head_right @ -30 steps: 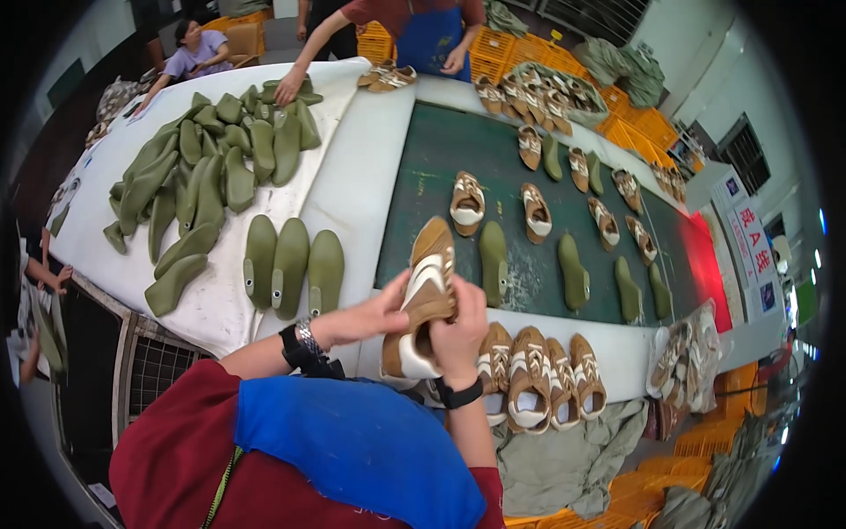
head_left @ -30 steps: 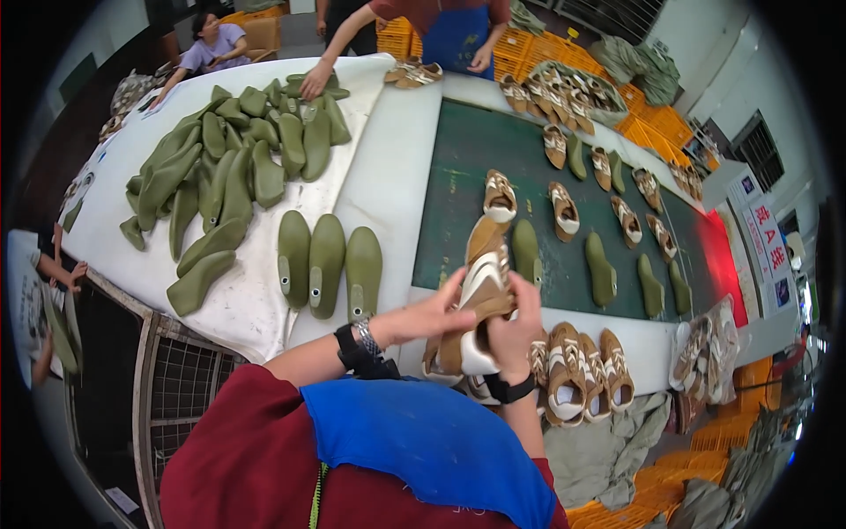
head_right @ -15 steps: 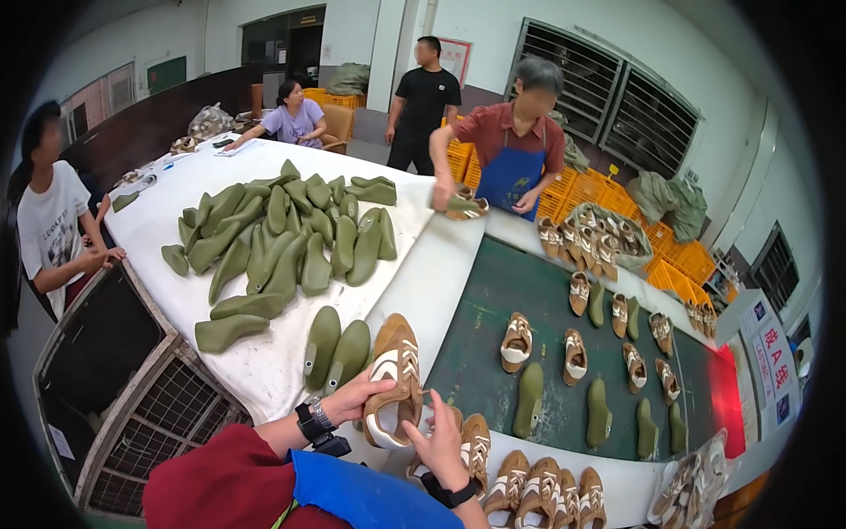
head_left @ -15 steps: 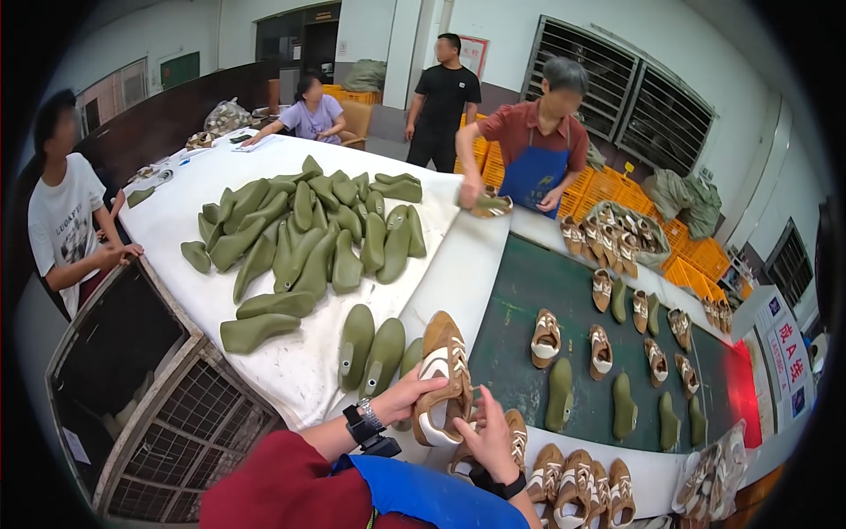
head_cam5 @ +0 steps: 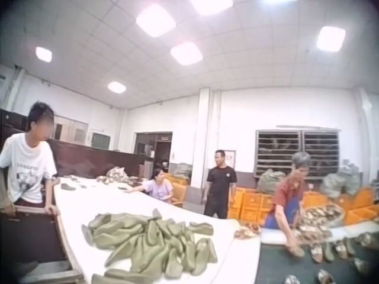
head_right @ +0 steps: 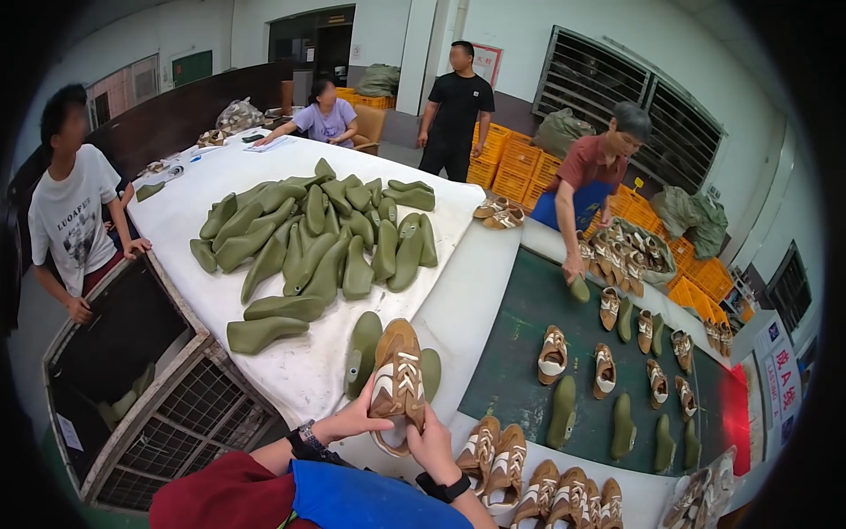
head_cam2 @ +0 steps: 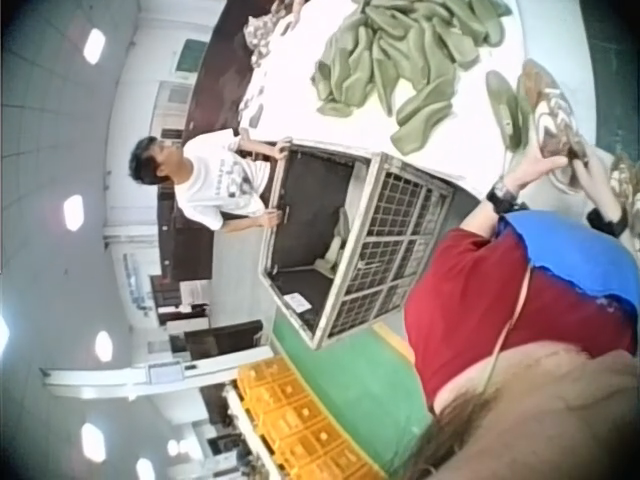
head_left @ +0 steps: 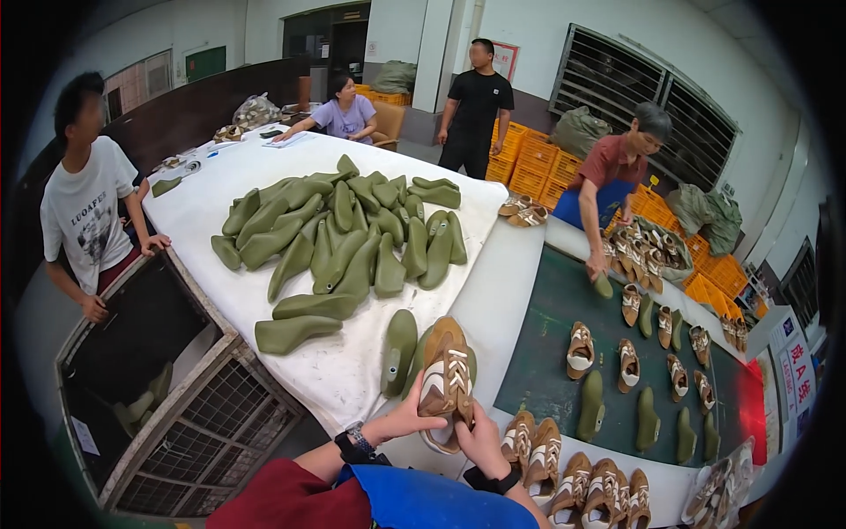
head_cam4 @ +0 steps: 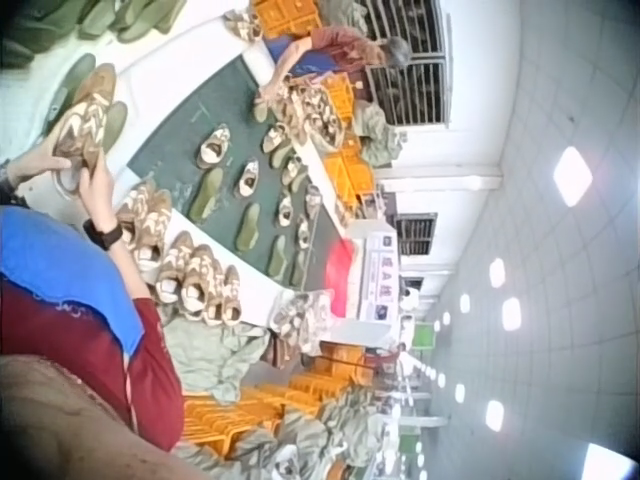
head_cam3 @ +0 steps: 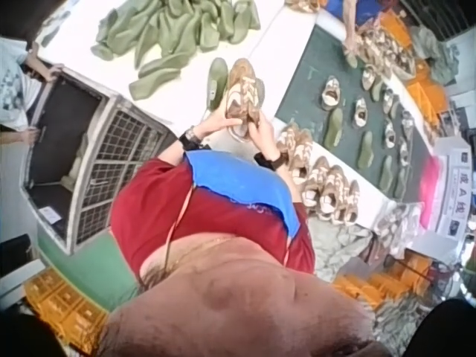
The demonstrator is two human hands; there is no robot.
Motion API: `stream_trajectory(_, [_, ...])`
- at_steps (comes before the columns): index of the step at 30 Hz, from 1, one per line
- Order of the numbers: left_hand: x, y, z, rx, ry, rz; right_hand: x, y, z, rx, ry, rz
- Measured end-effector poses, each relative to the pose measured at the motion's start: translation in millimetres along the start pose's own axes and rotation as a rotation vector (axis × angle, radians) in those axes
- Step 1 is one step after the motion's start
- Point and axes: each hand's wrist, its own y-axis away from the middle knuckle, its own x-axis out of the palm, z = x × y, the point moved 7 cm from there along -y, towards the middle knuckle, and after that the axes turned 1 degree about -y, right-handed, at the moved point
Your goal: Inspecting and organizing finished shoes and shoe lasts on a production line conveyor belt.
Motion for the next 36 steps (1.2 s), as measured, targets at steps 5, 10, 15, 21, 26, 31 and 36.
stream_trajectory(5, [-42,4,-27,-0.041,0.01,-0.167,37,-17,-4,0.095,-0.454,0.154])
stream_trajectory(10, [-88,-3,-38,-0.014,0.191,-0.247,31,-27,-29,0.023,0.655,0.03])
stream_trajectory(15, [-93,-13,-33,-0.023,0.196,-0.211,55,-25,-66,0.244,0.704,0.157])
stream_trajectory(21, [-67,-40,2,-0.038,-0.034,-0.047,73,-18,-77,0.372,0.602,0.227])
stream_trajectory(26, [-73,-54,40,0.03,-0.203,-0.075,49,-32,-102,0.375,0.154,-0.024])
stream_trajectory(31, [-72,-53,40,-0.115,-0.121,-0.092,-30,-67,-112,0.687,-0.742,-0.153])
stream_trajectory(36, [-65,-52,44,-0.105,-0.134,-0.062,-97,-100,-169,0.476,-0.204,-0.413])
